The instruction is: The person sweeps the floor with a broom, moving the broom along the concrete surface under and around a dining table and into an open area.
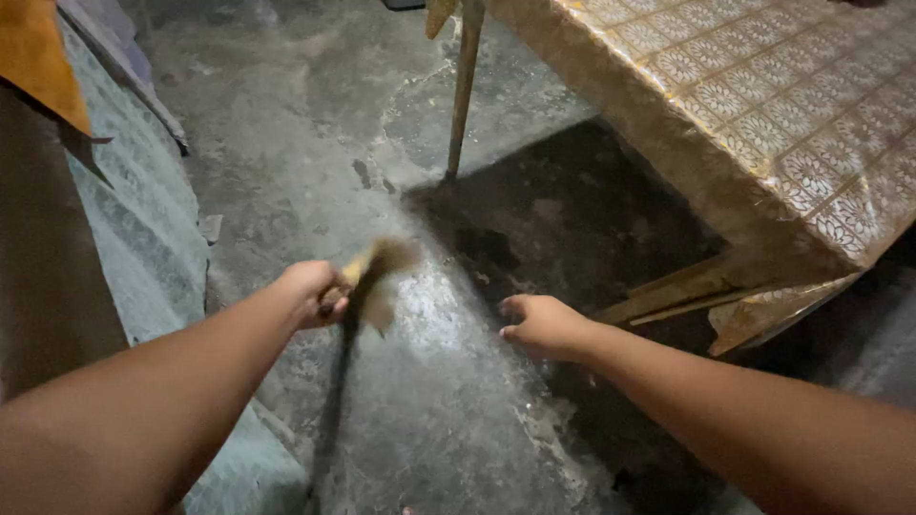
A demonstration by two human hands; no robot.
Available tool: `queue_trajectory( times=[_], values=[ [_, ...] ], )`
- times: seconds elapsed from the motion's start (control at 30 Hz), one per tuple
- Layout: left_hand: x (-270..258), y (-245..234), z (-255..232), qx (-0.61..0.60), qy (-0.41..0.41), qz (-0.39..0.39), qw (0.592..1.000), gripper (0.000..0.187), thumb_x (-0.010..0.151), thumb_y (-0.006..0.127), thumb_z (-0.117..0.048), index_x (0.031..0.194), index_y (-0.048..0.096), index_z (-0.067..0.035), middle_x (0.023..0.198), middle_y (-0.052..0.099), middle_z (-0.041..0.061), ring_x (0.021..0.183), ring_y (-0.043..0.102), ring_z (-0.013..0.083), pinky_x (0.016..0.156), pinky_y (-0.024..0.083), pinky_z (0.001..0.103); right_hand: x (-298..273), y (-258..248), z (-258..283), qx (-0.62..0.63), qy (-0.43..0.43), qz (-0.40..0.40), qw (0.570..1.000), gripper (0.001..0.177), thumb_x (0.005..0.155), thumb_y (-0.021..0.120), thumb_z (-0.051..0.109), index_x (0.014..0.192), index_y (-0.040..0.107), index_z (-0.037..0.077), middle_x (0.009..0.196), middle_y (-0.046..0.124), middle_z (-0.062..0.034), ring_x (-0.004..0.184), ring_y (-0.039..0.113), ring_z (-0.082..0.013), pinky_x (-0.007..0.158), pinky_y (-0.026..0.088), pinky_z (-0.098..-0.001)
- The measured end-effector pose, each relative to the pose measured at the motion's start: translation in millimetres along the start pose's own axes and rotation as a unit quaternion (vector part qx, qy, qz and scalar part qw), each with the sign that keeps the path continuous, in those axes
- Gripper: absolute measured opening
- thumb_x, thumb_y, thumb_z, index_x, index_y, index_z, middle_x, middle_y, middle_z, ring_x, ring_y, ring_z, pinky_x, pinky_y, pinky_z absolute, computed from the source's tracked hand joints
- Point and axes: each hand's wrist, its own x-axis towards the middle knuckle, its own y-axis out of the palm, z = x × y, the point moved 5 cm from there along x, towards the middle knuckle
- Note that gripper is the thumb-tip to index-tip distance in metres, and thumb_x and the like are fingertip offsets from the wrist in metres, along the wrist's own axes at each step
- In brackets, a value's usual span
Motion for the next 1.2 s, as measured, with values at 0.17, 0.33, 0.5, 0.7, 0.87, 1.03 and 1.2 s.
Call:
queue_trajectory(
  times=[0.17,0.33,0.5,0.7,0.87,1.03,1.2],
  values=[
    [-55,35,-33,-0.07,-0.033,0.085,0.993,0.015,0.093,0.062,-0.012,0.102,0.053,-0.003,0.074,0.055,0.009,0.051,0.055,0.0175,0.042,0.047,0.024,2,-3,22,-0.041,-0.079,-0.04,0.995,0.065,0.088,0.069,0.032,0.147,0.05,0.013,0.139,0.062,-0.014,0.122,0.064,-0.0295,0.102,0.052,-0.0382],
    [-109,12,-57,-0.014,-0.162,0.191,0.968,0.025,0.091,0.063,-0.02,0.111,0.059,-0.005,0.08,0.061,0.019,0.051,0.057,0.0136,0.038,0.046,0.018,8,-6,44,-0.068,-0.094,-0.044,0.992,0.066,0.087,0.069,0.033,0.148,0.049,0.014,0.138,0.063,-0.0144,0.119,0.066,-0.0312,0.101,0.052,-0.0398],
    [-111,-12,-43,0.161,-0.275,0.2,0.927,0.033,0.091,0.067,-0.023,0.116,0.061,-0.002,0.087,0.067,0.024,0.047,0.054,0.0112,0.037,0.05,0.019,19,3,56,-0.083,-0.125,-0.035,0.988,0.068,0.085,0.071,0.031,0.146,0.051,0.011,0.133,0.067,-0.0173,0.119,0.067,-0.0304,0.102,0.052,-0.0381],
    [-37,-52,14,0.176,-0.386,0.111,0.899,0.038,0.093,0.07,-0.023,0.116,0.053,0.002,0.089,0.064,0.026,0.053,0.06,0.0169,0.042,0.052,0.023,4,0,68,-0.097,-0.091,-0.016,0.991,0.066,0.087,0.069,0.034,0.147,0.049,0.017,0.136,0.064,-0.0151,0.118,0.067,-0.0301,0.1,0.054,-0.0388],
    [18,-83,30,0.113,-0.115,-0.079,0.984,0.022,0.087,0.073,-0.012,0.099,0.059,-0.002,0.083,0.06,0.018,0.057,0.057,0.0234,0.046,0.052,0.034,-5,-3,77,-0.094,-0.108,-0.026,0.989,0.066,0.086,0.071,0.032,0.146,0.05,0.016,0.137,0.063,-0.0156,0.119,0.065,-0.0322,0.1,0.052,-0.0399],
    [-53,-45,9,0.14,0.127,-0.134,0.973,0.013,0.084,0.073,-0.003,0.089,0.061,-0.004,0.079,0.062,0.013,0.058,0.057,0.023,0.047,0.049,0.042,8,5,70,-0.113,-0.089,-0.012,0.99,0.069,0.086,0.07,0.034,0.148,0.048,0.016,0.134,0.066,-0.0172,0.118,0.067,-0.0312,0.099,0.053,-0.0388],
    [-118,20,-12,-0.049,0.11,-0.045,0.992,0.039,0.085,0.062,0.0,0.106,0.036,-0.019,0.071,0.051,0.013,0.047,0.048,0.0238,0.037,0.033,0.037,21,9,90,-0.145,-0.181,-0.052,0.971,0.069,0.084,0.078,0.034,0.144,0.051,0.013,0.133,0.063,-0.0182,0.12,0.06,-0.0347,0.099,0.049,-0.0427]
  ],
)
